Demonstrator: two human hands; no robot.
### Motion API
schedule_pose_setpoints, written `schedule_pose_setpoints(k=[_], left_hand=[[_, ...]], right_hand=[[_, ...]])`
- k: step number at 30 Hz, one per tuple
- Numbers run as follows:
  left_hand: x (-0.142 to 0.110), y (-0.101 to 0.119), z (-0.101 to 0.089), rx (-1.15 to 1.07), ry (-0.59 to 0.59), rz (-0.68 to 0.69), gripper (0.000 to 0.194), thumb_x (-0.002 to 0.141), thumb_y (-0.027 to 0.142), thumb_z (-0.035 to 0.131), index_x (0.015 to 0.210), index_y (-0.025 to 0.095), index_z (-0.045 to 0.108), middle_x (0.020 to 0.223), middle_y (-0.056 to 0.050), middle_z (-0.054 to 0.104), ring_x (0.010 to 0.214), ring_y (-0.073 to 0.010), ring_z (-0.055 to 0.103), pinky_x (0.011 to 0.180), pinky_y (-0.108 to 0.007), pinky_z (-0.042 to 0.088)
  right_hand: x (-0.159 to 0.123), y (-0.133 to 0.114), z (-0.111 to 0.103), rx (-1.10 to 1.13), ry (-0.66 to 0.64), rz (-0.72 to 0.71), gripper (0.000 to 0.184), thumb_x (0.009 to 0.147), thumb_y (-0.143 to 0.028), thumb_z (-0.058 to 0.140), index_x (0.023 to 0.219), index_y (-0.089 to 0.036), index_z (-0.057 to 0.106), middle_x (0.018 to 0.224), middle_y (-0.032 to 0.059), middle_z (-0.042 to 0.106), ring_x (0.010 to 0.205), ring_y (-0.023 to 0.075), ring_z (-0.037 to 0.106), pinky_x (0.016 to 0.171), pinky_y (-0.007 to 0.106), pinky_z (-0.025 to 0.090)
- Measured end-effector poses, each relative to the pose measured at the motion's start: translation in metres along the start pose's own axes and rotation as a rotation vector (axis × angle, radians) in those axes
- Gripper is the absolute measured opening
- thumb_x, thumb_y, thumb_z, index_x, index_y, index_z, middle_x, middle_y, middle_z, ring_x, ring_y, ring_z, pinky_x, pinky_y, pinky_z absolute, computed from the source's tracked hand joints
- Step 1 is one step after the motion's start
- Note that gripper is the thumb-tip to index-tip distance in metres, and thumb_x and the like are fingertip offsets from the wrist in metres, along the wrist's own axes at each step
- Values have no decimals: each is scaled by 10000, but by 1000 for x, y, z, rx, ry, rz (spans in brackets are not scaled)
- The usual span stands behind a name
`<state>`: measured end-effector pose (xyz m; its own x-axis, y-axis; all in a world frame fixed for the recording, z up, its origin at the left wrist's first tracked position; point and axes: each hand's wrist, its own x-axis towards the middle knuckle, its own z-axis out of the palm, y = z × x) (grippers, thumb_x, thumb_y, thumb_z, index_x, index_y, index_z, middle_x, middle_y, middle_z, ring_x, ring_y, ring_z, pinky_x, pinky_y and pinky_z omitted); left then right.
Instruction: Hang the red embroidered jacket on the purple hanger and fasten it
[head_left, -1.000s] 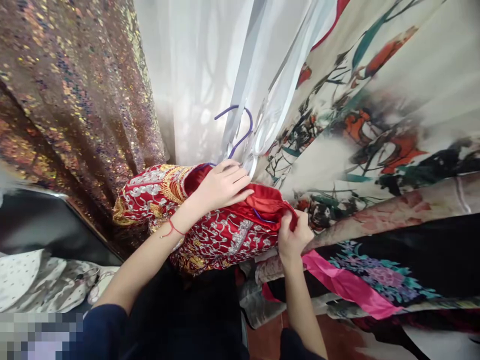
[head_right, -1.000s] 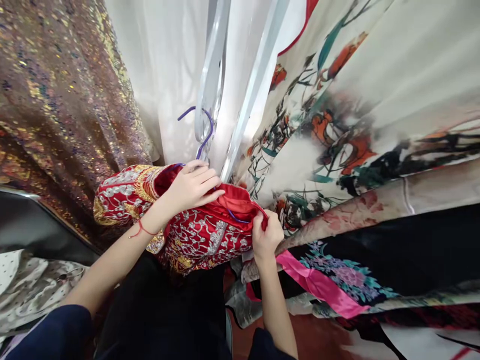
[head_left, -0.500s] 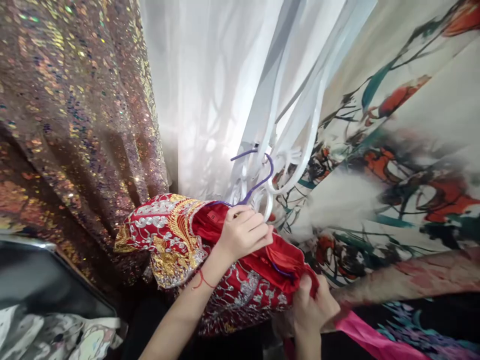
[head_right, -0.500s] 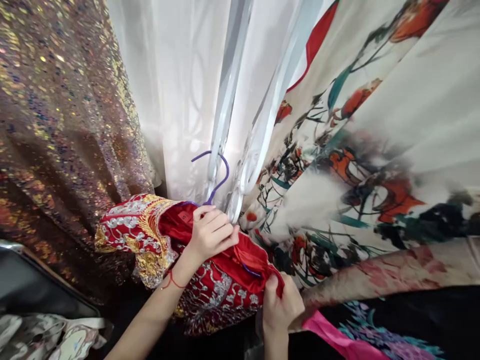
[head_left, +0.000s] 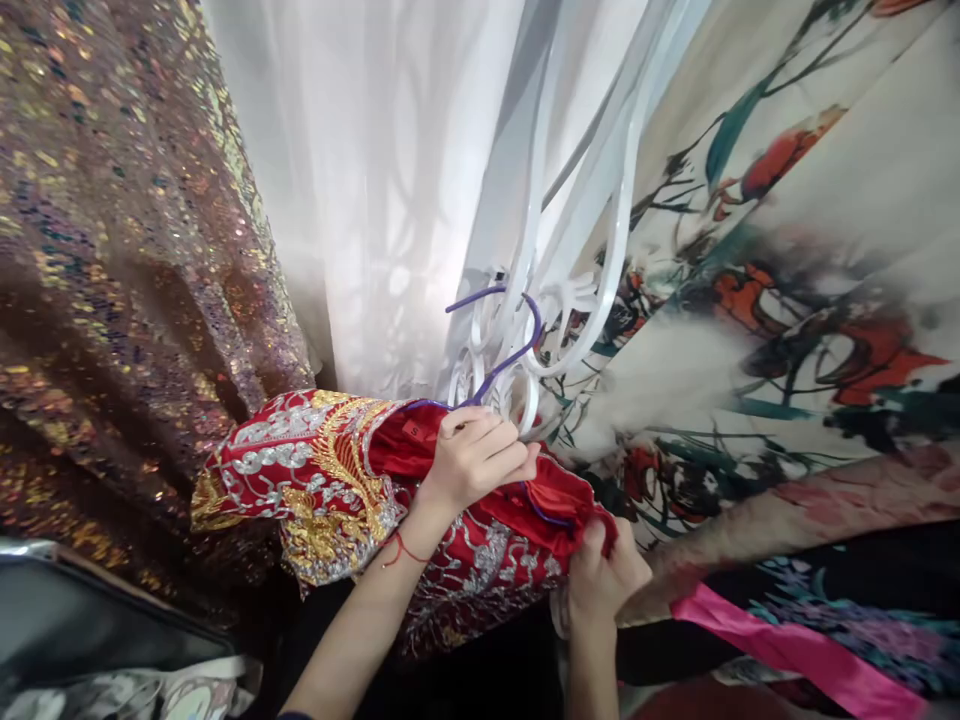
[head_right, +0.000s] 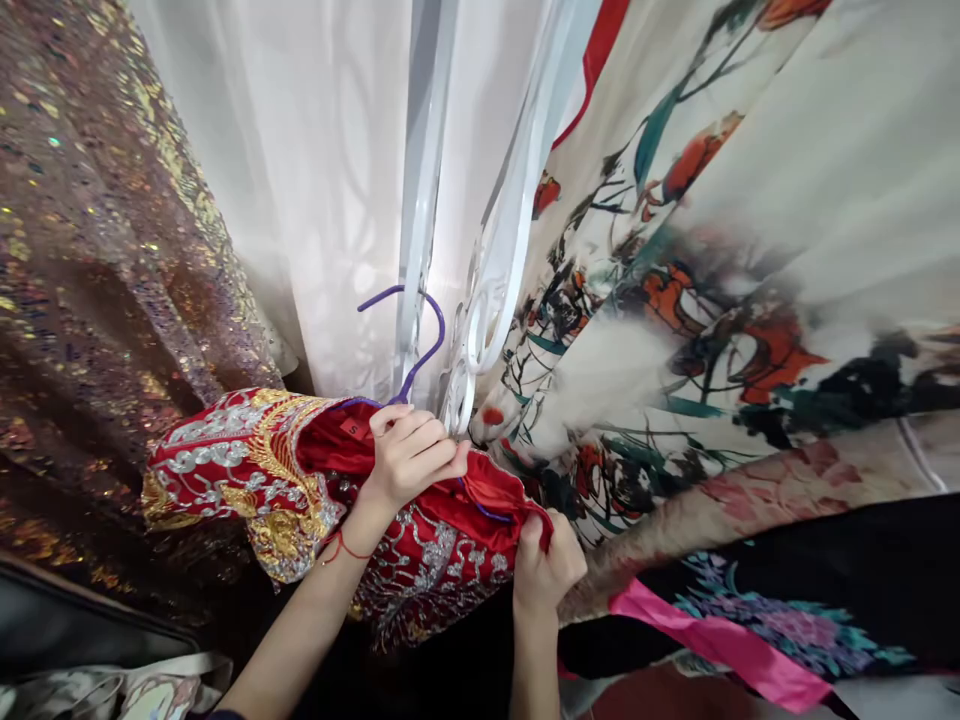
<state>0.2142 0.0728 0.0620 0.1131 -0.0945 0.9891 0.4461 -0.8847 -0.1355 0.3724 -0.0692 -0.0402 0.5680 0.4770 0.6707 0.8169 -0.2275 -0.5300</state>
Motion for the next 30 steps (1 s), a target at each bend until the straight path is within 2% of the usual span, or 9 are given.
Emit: schedule_pose_setpoints(k=[2, 6, 9, 14, 19, 22, 25, 28, 30], left_hand=[[0, 1, 2, 7, 16, 4, 342, 852, 184, 667, 575, 219, 471, 588, 90, 558, 660, -95, 533, 896, -326, 385], [0, 4, 3, 37, 46, 19, 317, 842, 174, 666, 585, 220, 487, 599, 93, 577, 672, -96, 539, 931, -322, 372], [2, 6, 2, 68, 38, 11, 317, 843, 172, 664, 589, 220, 482, 595, 94, 577, 668, -97, 539, 929, -320, 372], [8, 7, -6, 102, 3, 42, 318, 850, 176, 673, 594, 221, 489, 610, 91, 595, 651, -103, 542, 909, -336, 381], [11, 8, -11, 138, -40, 38, 314, 870, 170, 674, 610, 218, 506, 596, 84, 588, 655, -108, 544, 901, -339, 378], [11, 11, -10, 175, -51, 27, 309, 891, 177, 657, 616, 219, 521, 614, 77, 608, 674, -115, 557, 913, -344, 377], [12, 14, -12, 217, -98, 27, 310, 917, 197, 630, 621, 222, 539, 632, 71, 628, 683, -127, 561, 936, -357, 385], [18, 16, -22, 226, -218, 4, 297, 951, 215, 590, 654, 218, 574, 670, 49, 649, 703, -142, 560, 962, -379, 382], [25, 16, -35, 185, -358, -9, 255, 972, 264, 572, 727, 211, 617, 736, 21, 672, 761, -160, 576, 982, -398, 376]], right_hand=[[4, 1, 2, -9, 55, -54, 391, 988, -448, 405, 651, -262, 473, 539, 30, 562, 504, 188, 535, 535, 309, 378], [8, 10, 10, 7, 283, -205, 401, 1003, -455, 408, 680, -239, 509, 555, 14, 591, 475, 162, 528, 499, 280, 362], [6, 16, 14, 17, 296, -276, 342, 1009, -385, 434, 734, -221, 552, 612, 18, 623, 522, 158, 562, 532, 270, 383], [-5, 14, 15, 58, 341, -324, 254, 1004, -276, 459, 776, -221, 556, 637, 6, 566, 578, 161, 539, 597, 283, 414], [-15, 8, 7, 62, 241, -314, 173, 992, -224, 444, 868, -214, 564, 723, 29, 551, 677, 192, 527, 671, 322, 425], [-13, 7, -7, 32, 149, -403, 141, 959, -328, 520, 946, -199, 575, 782, 48, 565, 733, 215, 535, 705, 345, 431], [-6, 4, -19, -31, 162, -460, 196, 929, -399, 597, 886, -211, 567, 751, 25, 574, 704, 199, 518, 734, 342, 411], [2, -7, -27, -86, 165, -405, 301, 959, -404, 594, 732, -228, 504, 647, -25, 533, 634, 161, 476, 759, 331, 370], [7, -16, -29, -90, 136, -322, 398, 963, -451, 595, 665, -229, 454, 586, -52, 474, 588, 142, 436, 762, 328, 352]])
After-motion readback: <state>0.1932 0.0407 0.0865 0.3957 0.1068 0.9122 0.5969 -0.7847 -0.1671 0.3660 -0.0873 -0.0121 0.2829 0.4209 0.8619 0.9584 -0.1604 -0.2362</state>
